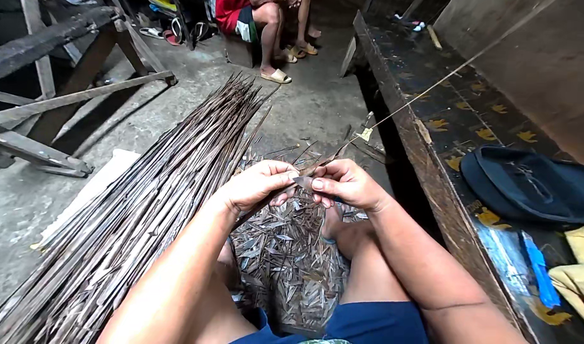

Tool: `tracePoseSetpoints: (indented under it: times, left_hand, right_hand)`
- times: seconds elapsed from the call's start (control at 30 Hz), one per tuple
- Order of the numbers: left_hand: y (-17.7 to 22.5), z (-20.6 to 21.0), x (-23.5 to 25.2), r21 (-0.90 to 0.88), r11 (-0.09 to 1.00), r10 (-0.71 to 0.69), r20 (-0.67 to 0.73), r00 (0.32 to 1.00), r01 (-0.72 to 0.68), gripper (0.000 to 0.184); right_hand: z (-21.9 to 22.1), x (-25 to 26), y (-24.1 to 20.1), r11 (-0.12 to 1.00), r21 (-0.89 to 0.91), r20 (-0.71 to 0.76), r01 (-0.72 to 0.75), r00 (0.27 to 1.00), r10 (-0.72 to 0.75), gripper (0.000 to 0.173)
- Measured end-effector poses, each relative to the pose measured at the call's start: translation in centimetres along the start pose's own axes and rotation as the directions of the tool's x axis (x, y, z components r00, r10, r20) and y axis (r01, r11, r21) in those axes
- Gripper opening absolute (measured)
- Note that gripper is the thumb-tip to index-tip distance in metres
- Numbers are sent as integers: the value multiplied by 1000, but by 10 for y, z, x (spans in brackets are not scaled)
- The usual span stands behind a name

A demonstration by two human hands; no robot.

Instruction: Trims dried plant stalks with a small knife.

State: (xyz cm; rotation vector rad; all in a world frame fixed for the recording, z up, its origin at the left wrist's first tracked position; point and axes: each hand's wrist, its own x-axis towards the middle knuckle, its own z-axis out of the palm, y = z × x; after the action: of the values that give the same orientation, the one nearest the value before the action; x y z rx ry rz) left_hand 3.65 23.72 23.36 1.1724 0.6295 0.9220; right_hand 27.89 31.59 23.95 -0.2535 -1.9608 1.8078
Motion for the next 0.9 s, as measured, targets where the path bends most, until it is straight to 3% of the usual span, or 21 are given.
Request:
tracePoseSetpoints:
  times: [0.43,0.9]
  left_hand:
    - [-7,4,7,-38,999,-14,8,1000,14,22]
    - [-7,6,8,-34,999,2,-9,1000,-3,20]
  right_hand:
    - [-3,-3,3,996,-80,99,-32,994,40,17]
    - [-11,-5,-3,990,-135,-84,34,995,-46,11]
